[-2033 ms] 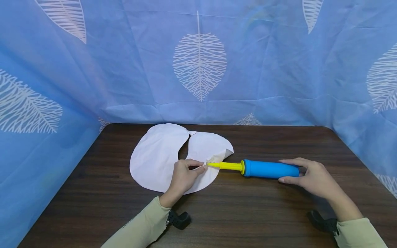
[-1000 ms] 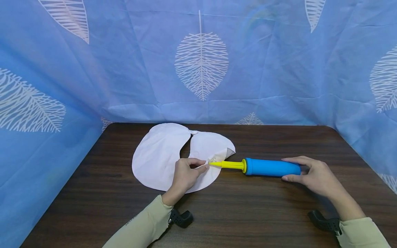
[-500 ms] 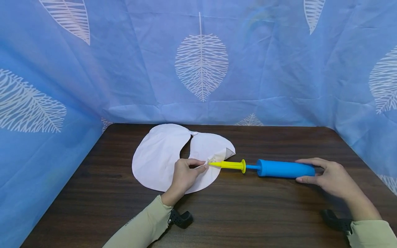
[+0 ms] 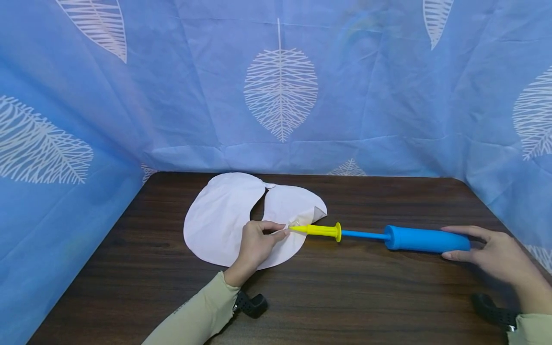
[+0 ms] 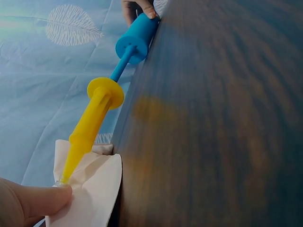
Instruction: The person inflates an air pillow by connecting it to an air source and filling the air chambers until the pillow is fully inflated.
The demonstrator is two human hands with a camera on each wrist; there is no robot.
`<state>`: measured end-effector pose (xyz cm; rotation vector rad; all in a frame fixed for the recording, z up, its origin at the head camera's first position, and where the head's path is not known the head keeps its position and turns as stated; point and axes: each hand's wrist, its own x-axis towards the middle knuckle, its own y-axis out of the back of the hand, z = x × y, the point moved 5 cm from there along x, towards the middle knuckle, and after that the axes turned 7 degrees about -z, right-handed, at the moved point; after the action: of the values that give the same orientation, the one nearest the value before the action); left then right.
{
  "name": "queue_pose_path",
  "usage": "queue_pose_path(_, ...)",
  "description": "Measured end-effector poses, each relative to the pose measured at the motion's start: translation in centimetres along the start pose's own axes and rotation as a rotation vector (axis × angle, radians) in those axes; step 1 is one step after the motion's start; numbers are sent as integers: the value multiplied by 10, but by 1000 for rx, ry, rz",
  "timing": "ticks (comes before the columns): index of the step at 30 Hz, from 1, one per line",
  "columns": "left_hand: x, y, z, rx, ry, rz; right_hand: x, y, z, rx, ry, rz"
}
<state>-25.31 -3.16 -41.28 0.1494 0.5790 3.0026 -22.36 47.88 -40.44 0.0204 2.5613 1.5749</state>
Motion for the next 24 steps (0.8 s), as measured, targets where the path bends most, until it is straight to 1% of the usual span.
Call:
queue_pose_path(5,0,0,0,9,2,2,-3,3,5,-12,-22,18)
queue_pose_path(10,0,0,0,9,7,-2,-5,4,-4,-27,-21,27)
queue_pose_path(14,-1,0,1,1,8,1,-6,4,-17,-42,2,39)
queue_pose_path(24,-2,2,2,-3,-3,15,-5,-2,-45,-62,102,42)
